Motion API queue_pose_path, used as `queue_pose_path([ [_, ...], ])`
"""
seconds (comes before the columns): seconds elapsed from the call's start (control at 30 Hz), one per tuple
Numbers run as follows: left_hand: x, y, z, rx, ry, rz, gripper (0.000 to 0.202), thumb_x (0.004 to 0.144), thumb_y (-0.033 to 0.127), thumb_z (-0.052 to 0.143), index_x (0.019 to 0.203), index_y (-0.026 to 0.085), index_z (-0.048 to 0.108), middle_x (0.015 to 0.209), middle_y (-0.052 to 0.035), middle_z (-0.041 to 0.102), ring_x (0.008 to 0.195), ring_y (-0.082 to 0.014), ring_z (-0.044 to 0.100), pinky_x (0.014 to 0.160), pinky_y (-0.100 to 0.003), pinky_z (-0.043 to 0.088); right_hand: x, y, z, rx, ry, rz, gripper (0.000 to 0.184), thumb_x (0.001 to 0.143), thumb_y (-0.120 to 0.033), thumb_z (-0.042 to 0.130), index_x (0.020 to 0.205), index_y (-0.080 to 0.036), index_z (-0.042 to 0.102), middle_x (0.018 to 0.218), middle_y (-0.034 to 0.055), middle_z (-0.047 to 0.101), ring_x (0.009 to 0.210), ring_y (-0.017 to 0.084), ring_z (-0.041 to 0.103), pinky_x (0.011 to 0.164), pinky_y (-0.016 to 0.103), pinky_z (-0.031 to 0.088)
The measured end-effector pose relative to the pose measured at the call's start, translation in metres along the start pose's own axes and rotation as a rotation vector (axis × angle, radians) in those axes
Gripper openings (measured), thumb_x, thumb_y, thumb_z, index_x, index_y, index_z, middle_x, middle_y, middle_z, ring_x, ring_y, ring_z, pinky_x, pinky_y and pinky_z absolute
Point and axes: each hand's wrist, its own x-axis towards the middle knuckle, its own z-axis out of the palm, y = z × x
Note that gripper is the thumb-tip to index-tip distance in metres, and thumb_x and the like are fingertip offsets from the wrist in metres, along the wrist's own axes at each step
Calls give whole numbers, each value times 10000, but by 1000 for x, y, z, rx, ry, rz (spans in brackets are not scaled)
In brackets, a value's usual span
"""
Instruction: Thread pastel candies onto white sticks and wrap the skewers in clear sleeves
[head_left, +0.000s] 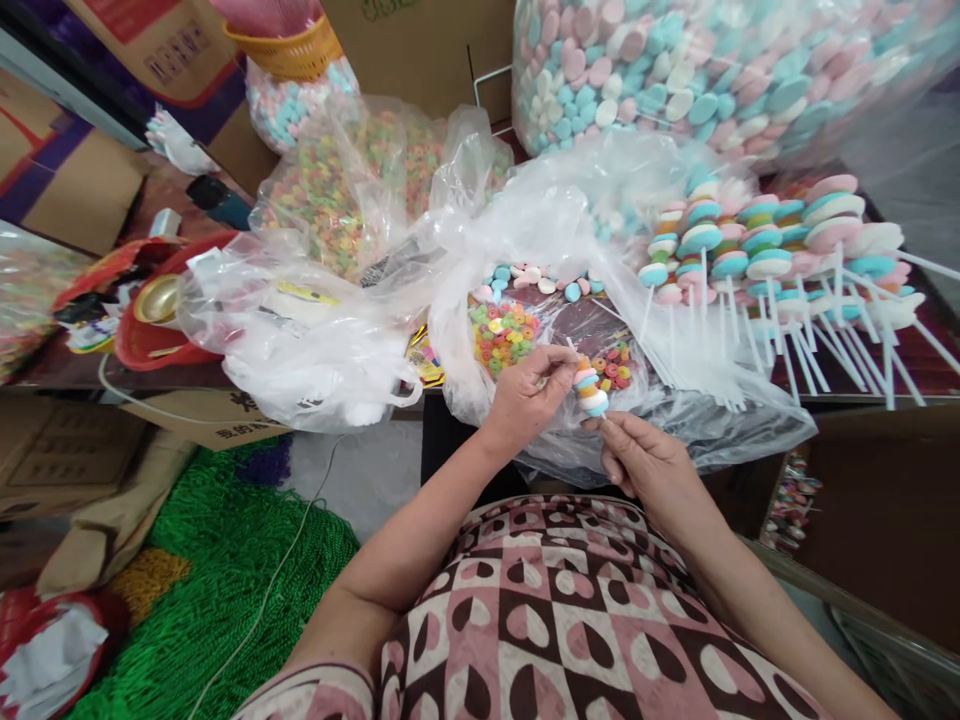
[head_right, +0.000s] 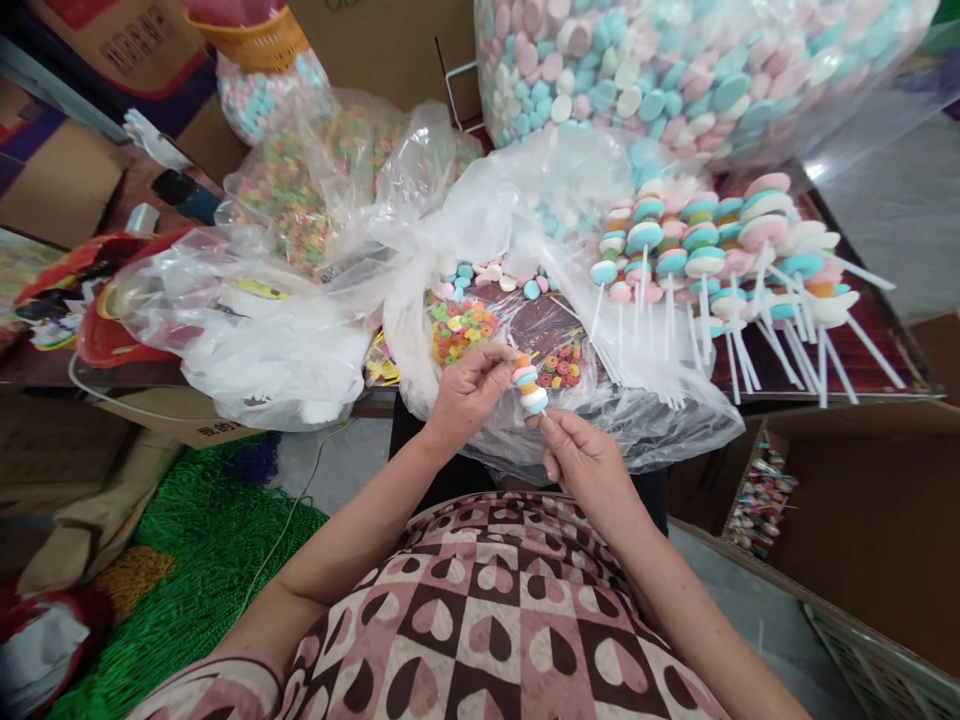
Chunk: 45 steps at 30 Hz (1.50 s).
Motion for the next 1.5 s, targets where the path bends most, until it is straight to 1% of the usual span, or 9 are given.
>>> queue_pose_path([
  [0.13, 4, 7, -3, -80, -65, -16, 200, 906, 375, 602, 1013, 229, 688, 1049, -47, 719, 961, -170, 667, 910, -298, 500, 5, -1, -1, 113, 22, -35, 366, 817, -534, 689, 901, -178, 677, 547, -47, 525, 409, 68, 370, 414, 219, 225],
  [0.23, 25, 9, -10, -10, 9, 37, 229, 926, 370, 568, 1088, 244, 670, 1083, -53, 718, 949, -173, 670, 907, -309, 498, 8, -3, -3, 237, 86, -80, 333, 796, -501, 729, 864, -180, 671, 564, -45, 525, 423, 64, 366, 424, 221, 228],
  [0.33, 63, 5, -15, 353, 76, 137, 180, 911, 286, 577, 1026, 232, 705, 1029, -66, 723, 979, -206, 650, 925, -318, 460, 8, -6, -6, 309, 137, -105, 315, 781, -477, 757, 807, -182, 653, 556, -45, 518, 424, 60, 357, 428, 220, 231],
  [0.5, 124, -6, -1, 1009, -163, 75, 235, 930, 243, 501, 1011, 162, 706, 1035, -132, 703, 1045, -282, 632, 928, -375, 439, 6, -4, -8, 326, 147, -113, 378, 770, -497, 771, 685, -177, 589, 546, -39, 512, 429, 56, 363, 432, 215, 248],
  [0.7, 140, -15, 17, 1260, -189, -21, 288, 965, 308, 445, 1076, 159, 664, 1103, -140, 689, 1033, -274, 645, 829, -344, 448, 9, 5, -12, 346, 179, -137, 339, 776, -493, 772, 846, -174, 678, 548, -46, 512, 424, 59, 359, 429, 216, 240],
  [0.93, 119, -8, -12, 936, -83, -23, 157, 873, 301, 592, 909, 175, 677, 809, -37, 673, 780, -183, 608, 716, -284, 420, 13, 4, -16, 359, 241, -153, 369, 690, -477, 839, 669, -165, 644, 620, -18, 554, 464, 58, 369, 439, 224, 240],
  [1.1, 70, 10, -23, 618, -53, 84, 95, 830, 250, 611, 886, 186, 651, 703, 27, 597, 623, -104, 501, 616, -237, 376, 26, -15, -16, 318, 292, -169, 361, 694, -462, 833, 885, -172, 735, 524, -78, 382, 463, 61, 250, 428, 229, 147],
  [1.23, 35, 25, -14, 477, -116, 231, 85, 845, 271, 627, 843, 188, 643, 766, 5, 617, 665, -95, 503, 641, -233, 395, 39, -34, -5, 220, 228, -233, 379, 732, -480, 792, 965, -183, 754, 565, -69, 425, 464, 56, 229, 423, 237, 134],
  [1.5, 13, 16, 3, -315, -87, -144, 267, 765, 386, 743, 895, 185, 624, 826, -6, 607, 749, -109, 553, 707, -247, 464, 41, -38, 8, 407, 149, -196, 294, 653, -394, 851, 810, -186, 714, 619, -36, 584, 403, 27, 262, 401, 229, 118],
])
